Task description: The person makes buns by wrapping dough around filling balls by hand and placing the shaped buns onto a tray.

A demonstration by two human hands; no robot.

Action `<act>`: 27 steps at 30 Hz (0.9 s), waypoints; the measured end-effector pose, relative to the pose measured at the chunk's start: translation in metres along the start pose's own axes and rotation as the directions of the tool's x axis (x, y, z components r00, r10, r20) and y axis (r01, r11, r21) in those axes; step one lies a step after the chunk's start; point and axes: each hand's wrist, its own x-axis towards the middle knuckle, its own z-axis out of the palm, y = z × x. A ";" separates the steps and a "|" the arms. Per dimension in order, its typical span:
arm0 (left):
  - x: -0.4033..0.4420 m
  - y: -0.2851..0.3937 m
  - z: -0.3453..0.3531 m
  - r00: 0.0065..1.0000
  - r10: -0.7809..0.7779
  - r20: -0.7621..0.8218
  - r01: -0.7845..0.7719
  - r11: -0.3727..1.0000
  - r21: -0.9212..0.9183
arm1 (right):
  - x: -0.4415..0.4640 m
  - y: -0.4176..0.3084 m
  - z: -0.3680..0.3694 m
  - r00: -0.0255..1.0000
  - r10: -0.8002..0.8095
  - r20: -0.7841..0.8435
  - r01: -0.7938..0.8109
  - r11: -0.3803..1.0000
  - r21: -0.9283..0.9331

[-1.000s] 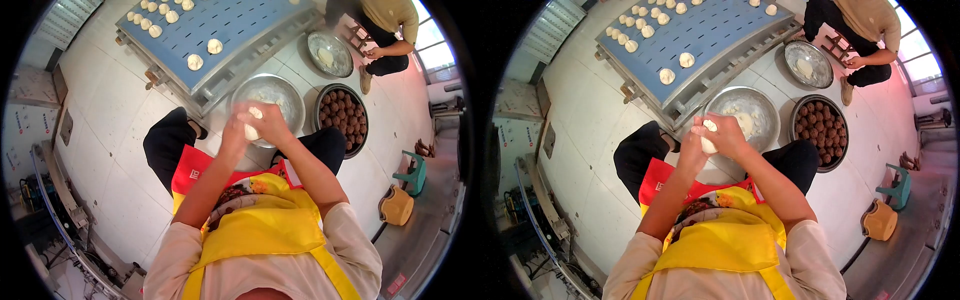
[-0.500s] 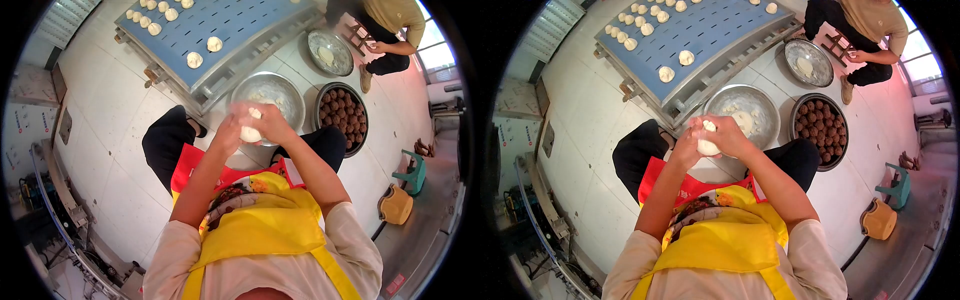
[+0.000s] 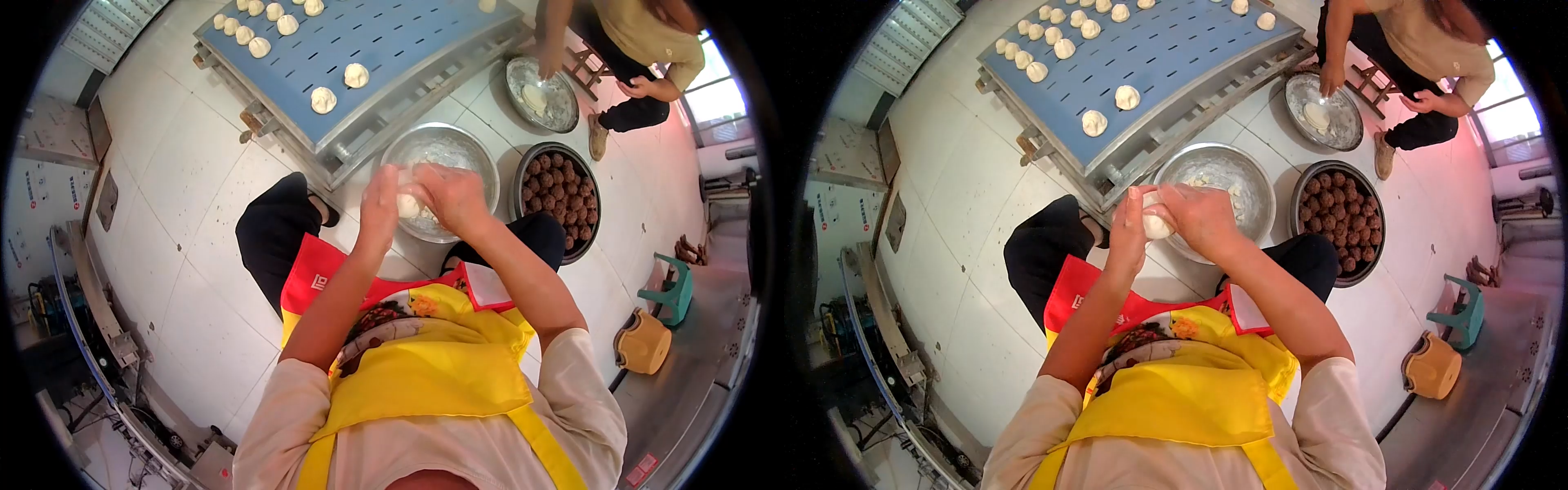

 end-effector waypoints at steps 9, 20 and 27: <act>-0.009 0.010 0.002 0.915 -0.036 0.403 0.273 0.790 -0.549 | 0.010 0.015 -0.023 0.987 -0.155 -0.044 0.156 0.987 0.028; 0.013 0.004 -0.009 0.656 0.179 0.733 0.546 0.558 -0.625 | 0.027 0.011 -0.053 0.955 -0.290 0.055 0.285 0.955 0.085; 0.010 0.056 -0.007 0.817 -0.159 0.555 0.556 0.475 -0.683 | 0.030 0.004 -0.054 0.989 -0.142 0.036 0.132 0.970 0.204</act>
